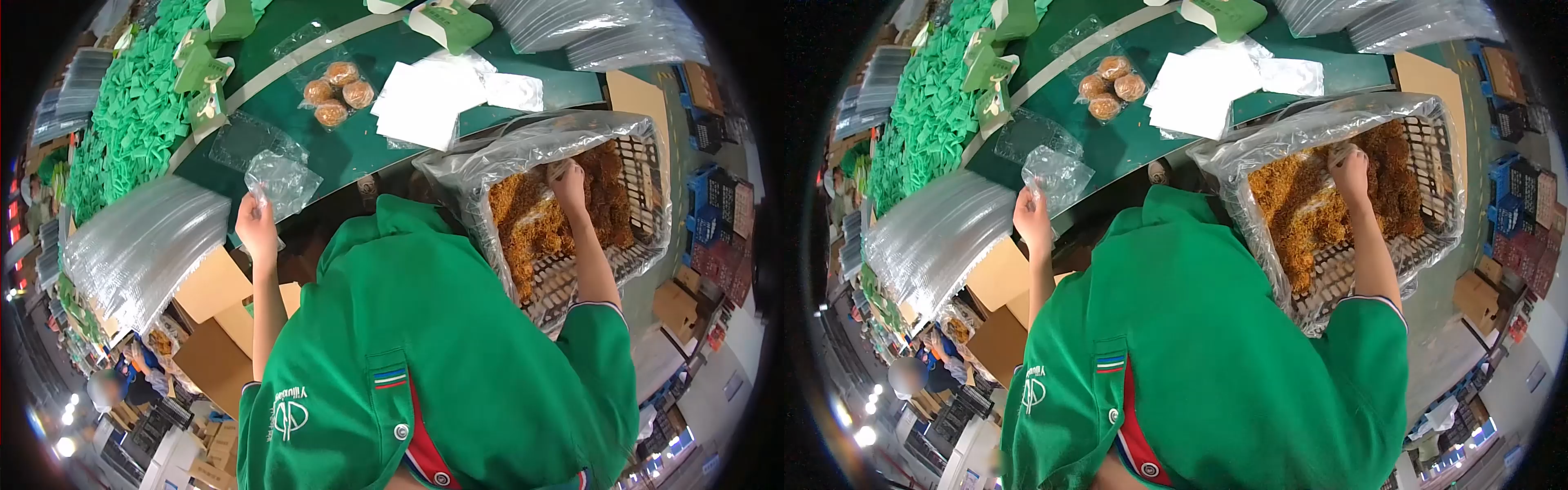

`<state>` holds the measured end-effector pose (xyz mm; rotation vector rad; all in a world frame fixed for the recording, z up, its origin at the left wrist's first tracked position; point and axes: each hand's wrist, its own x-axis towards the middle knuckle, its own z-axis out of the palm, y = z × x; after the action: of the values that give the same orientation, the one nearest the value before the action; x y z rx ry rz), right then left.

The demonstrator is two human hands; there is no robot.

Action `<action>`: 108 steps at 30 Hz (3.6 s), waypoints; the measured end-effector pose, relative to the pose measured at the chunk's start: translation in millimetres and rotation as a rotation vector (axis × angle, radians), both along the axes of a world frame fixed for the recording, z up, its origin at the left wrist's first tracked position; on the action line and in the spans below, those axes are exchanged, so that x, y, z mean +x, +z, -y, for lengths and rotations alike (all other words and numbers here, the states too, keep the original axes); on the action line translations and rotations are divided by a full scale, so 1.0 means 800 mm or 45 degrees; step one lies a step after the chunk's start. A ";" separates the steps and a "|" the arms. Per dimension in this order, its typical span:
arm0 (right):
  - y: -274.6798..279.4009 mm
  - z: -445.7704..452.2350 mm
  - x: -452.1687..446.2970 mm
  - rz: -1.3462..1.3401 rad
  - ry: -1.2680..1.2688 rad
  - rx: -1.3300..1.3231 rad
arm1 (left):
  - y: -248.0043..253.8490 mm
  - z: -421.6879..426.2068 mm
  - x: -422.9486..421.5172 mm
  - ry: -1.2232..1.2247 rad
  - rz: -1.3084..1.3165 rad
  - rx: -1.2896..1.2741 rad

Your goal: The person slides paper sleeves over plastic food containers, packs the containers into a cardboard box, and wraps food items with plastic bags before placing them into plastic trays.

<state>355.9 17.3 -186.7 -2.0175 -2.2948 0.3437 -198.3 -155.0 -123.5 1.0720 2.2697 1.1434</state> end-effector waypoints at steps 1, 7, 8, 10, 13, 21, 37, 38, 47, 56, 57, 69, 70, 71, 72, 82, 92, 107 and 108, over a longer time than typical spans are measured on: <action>-0.012 0.002 0.004 0.082 -0.023 -0.034 | -0.004 -0.006 -0.005 0.013 -0.083 -0.080; -0.011 -0.001 -0.012 0.205 -0.338 -0.588 | -0.058 -0.030 -0.024 -0.298 -0.343 -0.261; -0.005 0.006 -0.012 0.178 -0.334 -0.579 | -0.065 -0.030 -0.022 -0.363 -0.332 -0.252; 0.000 0.003 -0.009 0.085 -0.511 -0.712 | -0.079 -0.035 -0.024 -0.446 -0.290 -0.316; 0.027 0.020 0.023 -1.154 -1.142 -0.496 | -0.079 -0.043 -0.036 -0.542 -0.315 -0.359; 0.133 0.059 0.041 -2.918 -1.062 -0.079 | -0.033 -0.057 -0.057 -0.557 -0.331 -0.140; 0.290 0.016 -0.398 -2.713 -0.235 -0.827 | 0.161 -0.078 0.080 -0.901 1.439 0.022; 0.279 0.018 -0.420 -2.798 -0.114 -0.863 | 0.166 -0.076 0.087 -0.753 1.522 0.119; 0.287 0.033 -0.504 -2.645 0.403 -0.820 | 0.172 -0.052 0.082 -0.427 1.327 0.558; 0.283 0.016 -0.467 -1.865 0.933 -0.741 | 0.150 -0.050 0.058 -0.210 2.472 0.596; 0.278 0.027 -0.472 -1.624 1.052 -0.686 | 0.163 -0.054 0.066 -0.094 2.402 0.515; 0.256 0.017 -0.474 -1.091 0.666 0.040 | 0.174 -0.076 0.090 -0.251 1.114 0.359; 0.256 0.017 -0.473 -1.171 0.506 -0.256 | 0.170 -0.076 0.089 -0.324 0.547 0.392; 0.256 0.017 -0.472 -1.239 0.338 -0.555 | 0.167 -0.077 0.088 -0.383 -0.021 0.411; 0.249 0.016 -0.471 -1.298 0.287 -0.638 | 0.172 -0.078 0.084 -0.479 -0.060 0.334; 0.185 0.036 -0.482 -1.367 0.543 -0.236 | 0.146 -0.060 0.073 -0.242 1.262 0.338; 0.151 0.056 -0.503 -1.470 0.450 -0.876 | 0.079 -0.046 0.051 -0.262 0.847 0.147; 0.099 0.020 -0.547 -1.272 0.347 -0.971 | 0.032 -0.048 0.012 -0.092 1.185 0.152; 0.102 0.022 -0.550 -1.382 0.267 -1.155 | 0.018 -0.046 0.012 -0.055 1.192 0.251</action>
<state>-84.1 -0.3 -104.7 -1.1197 -1.6527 2.1243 -189.1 -118.2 -109.4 0.4584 1.4105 1.4619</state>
